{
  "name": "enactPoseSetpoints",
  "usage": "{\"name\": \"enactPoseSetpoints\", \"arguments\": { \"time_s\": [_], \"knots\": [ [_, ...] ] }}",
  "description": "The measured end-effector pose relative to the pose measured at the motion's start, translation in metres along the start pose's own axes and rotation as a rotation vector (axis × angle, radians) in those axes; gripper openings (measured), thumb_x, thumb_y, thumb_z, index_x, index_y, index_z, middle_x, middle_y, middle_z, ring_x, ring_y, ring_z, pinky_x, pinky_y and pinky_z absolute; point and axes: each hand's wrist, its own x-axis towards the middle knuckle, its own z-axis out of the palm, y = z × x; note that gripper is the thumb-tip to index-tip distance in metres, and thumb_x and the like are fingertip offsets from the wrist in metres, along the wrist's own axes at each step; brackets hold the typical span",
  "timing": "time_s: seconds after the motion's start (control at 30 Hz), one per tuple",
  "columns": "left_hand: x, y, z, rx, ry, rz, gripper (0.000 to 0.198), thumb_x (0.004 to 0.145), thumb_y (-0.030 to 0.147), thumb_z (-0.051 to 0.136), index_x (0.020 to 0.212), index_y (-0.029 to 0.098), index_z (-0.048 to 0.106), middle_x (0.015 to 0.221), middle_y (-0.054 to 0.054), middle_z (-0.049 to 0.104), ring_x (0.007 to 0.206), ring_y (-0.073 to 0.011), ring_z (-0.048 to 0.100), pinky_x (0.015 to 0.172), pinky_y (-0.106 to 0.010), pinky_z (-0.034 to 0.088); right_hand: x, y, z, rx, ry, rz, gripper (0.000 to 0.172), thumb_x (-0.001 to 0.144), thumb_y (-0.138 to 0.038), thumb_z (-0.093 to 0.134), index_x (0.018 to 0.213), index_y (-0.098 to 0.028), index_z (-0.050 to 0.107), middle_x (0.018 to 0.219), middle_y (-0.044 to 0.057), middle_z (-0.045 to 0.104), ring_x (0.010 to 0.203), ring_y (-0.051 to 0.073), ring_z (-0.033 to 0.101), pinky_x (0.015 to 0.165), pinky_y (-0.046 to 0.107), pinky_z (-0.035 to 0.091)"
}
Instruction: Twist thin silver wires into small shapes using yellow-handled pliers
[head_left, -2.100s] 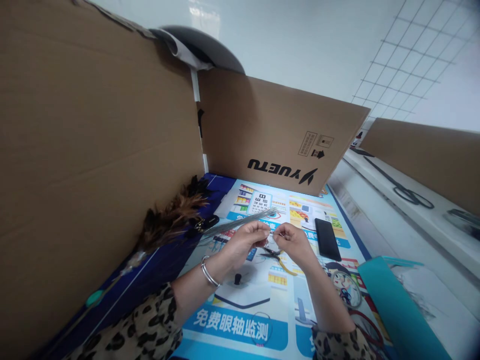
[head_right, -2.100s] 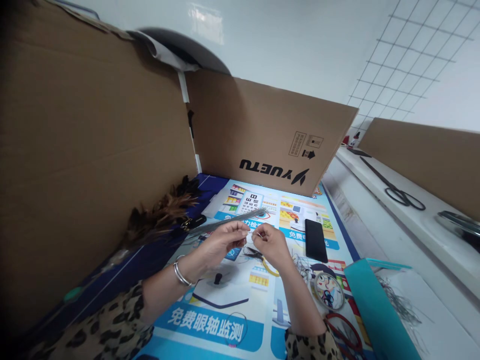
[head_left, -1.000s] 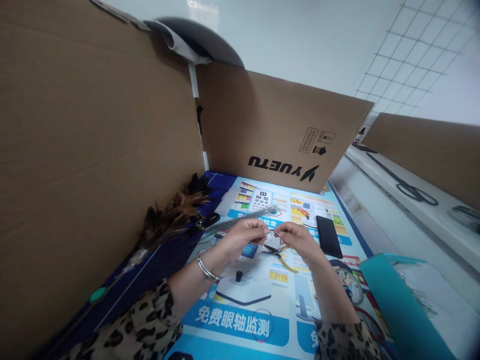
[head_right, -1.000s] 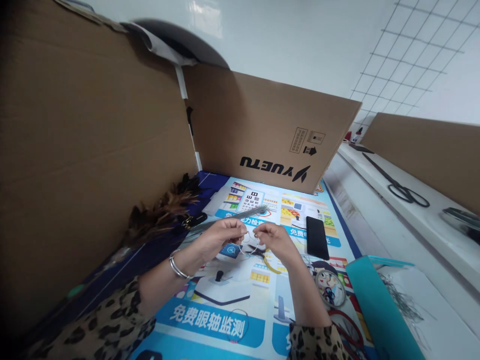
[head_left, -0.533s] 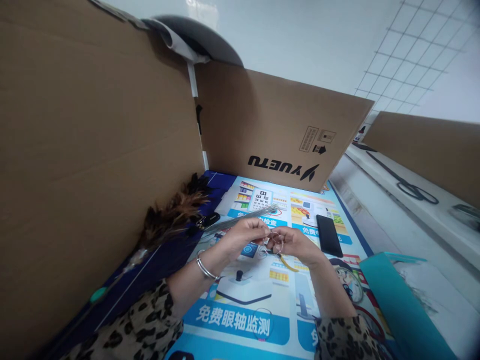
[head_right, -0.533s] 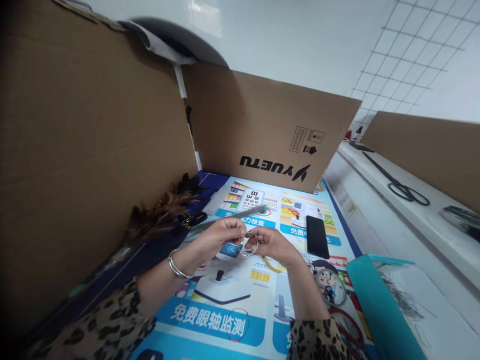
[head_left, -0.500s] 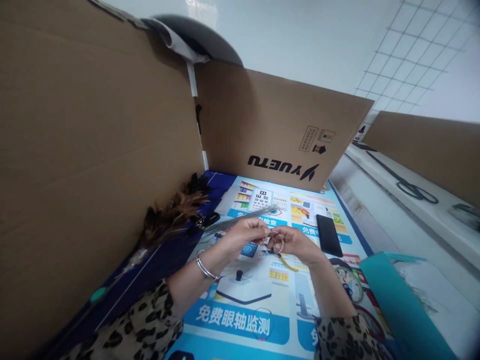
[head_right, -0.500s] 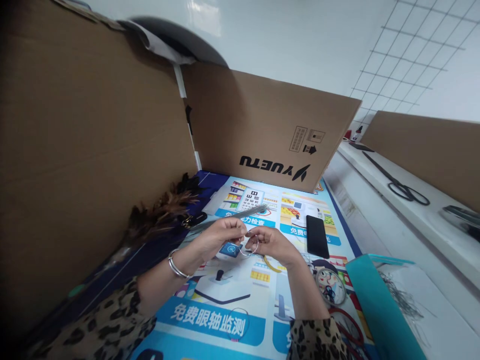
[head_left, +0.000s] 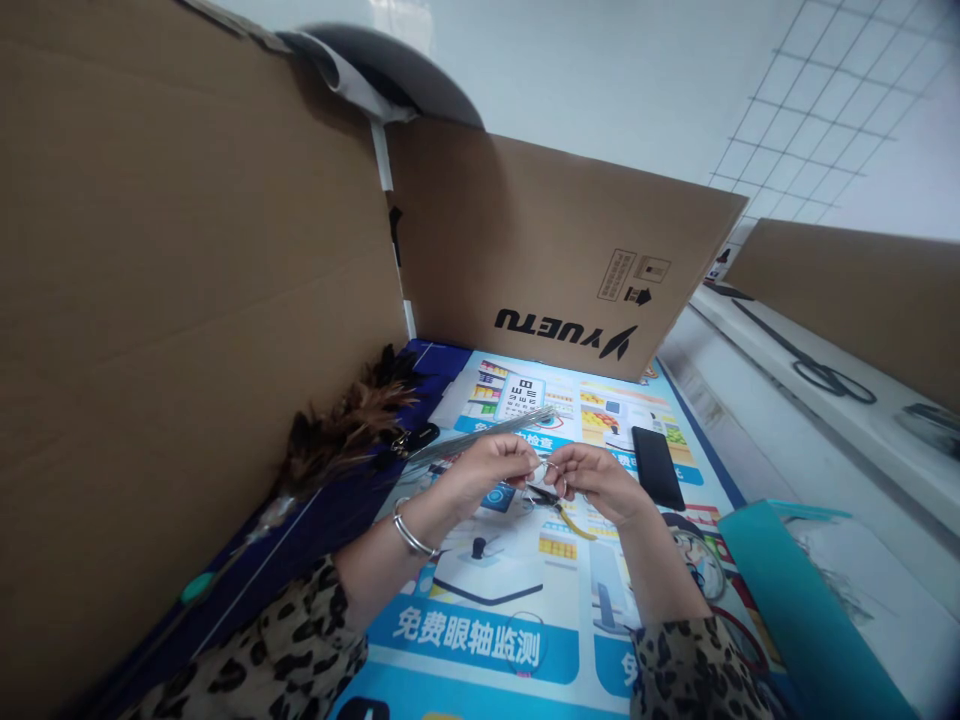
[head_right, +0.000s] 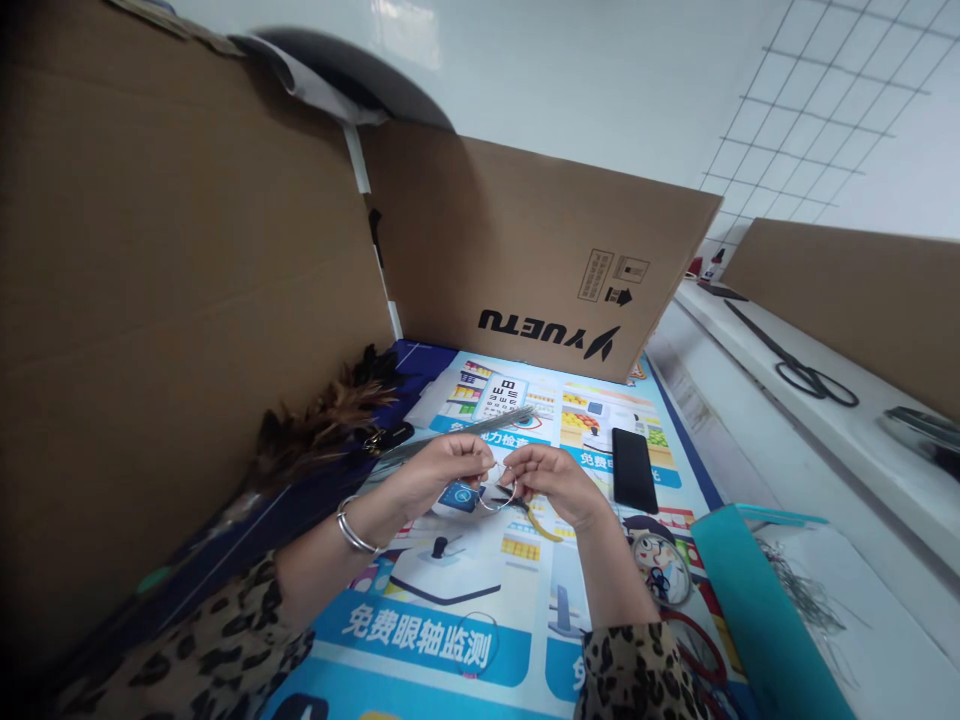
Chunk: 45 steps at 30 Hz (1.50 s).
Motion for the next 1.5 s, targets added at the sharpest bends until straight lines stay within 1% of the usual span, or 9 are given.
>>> {"name": "enactPoseSetpoints", "arguments": {
  "time_s": [0.1,0.2,0.3,0.47,0.77,1.2,1.37,1.5],
  "knots": [
    [-0.001,0.001,0.001,0.013,-0.007,-0.018,0.019,0.071,0.03,0.067,0.072,0.012,0.062,0.063,-0.001,0.058,0.056,-0.0093,0.051,0.057,-0.023,0.04,0.0,-0.001,-0.002,0.032,0.026,0.003,0.022,0.072,-0.024,0.066,0.092,-0.013,0.064,0.087,0.009,0.066,0.064,0.011,0.058,0.055,0.021,0.044],
    [-0.001,0.002,0.002,0.045,-0.023,-0.012,0.018,0.072,0.029,0.066,0.073,0.011,0.062,0.062,-0.002,0.058,0.056,-0.0094,0.051,0.057,-0.023,0.04,-0.001,-0.003,-0.001,0.03,0.061,-0.008,0.019,0.075,-0.027,0.064,0.09,-0.014,0.065,0.082,0.007,0.065,0.061,0.011,0.057,0.053,0.021,0.043],
    [-0.001,0.001,0.002,0.072,-0.036,-0.006,0.017,0.072,0.029,0.065,0.072,0.011,0.062,0.06,-0.002,0.058,0.055,-0.0093,0.051,0.056,-0.022,0.039,-0.001,-0.004,0.002,-0.007,0.1,-0.017,0.019,0.076,-0.028,0.064,0.09,-0.015,0.064,0.078,0.005,0.064,0.059,0.01,0.055,0.053,0.021,0.042],
    [-0.001,0.002,0.002,0.087,-0.053,-0.009,0.017,0.071,0.029,0.065,0.072,0.012,0.062,0.062,-0.002,0.059,0.055,-0.0093,0.051,0.055,-0.023,0.04,-0.001,-0.006,0.007,-0.105,0.132,-0.019,0.021,0.073,-0.027,0.068,0.09,-0.015,0.064,0.072,0.002,0.062,0.056,0.008,0.052,0.055,0.021,0.042],
    [-0.001,0.0,0.001,0.087,-0.078,-0.02,0.019,0.073,0.031,0.065,0.073,0.012,0.062,0.064,-0.003,0.059,0.056,-0.0099,0.051,0.057,-0.024,0.041,-0.002,-0.011,0.006,-0.2,0.164,-0.022,0.02,0.074,-0.025,0.067,0.09,-0.015,0.063,0.073,0.003,0.064,0.057,0.009,0.052,0.056,0.022,0.041],
    [-0.003,0.004,0.002,0.084,-0.101,-0.019,0.023,0.074,0.035,0.064,0.075,0.012,0.062,0.065,-0.003,0.059,0.058,-0.0108,0.052,0.06,-0.025,0.041,-0.007,-0.018,0.007,-0.263,0.163,-0.005,0.019,0.074,-0.024,0.066,0.091,-0.016,0.063,0.071,0.001,0.061,0.058,0.009,0.052,0.056,0.023,0.042],
    [-0.003,0.004,0.002,0.116,-0.092,0.008,0.023,0.075,0.036,0.063,0.077,0.013,0.062,0.067,-0.003,0.058,0.06,-0.0112,0.051,0.061,-0.025,0.041,-0.01,-0.022,0.009,-0.28,0.136,-0.009,0.017,0.075,-0.023,0.064,0.091,-0.016,0.062,0.069,0.0,0.059,0.06,0.009,0.051,0.057,0.022,0.041],
    [-0.003,0.004,0.002,0.118,-0.101,0.022,0.022,0.077,0.035,0.062,0.077,0.013,0.061,0.067,-0.004,0.058,0.061,-0.0115,0.05,0.062,-0.026,0.04,-0.012,-0.027,0.012,-0.342,0.136,-0.003,0.017,0.076,-0.024,0.063,0.091,-0.016,0.062,0.07,0.0,0.059,0.061,0.01,0.051,0.056,0.022,0.04]
  ]
}}
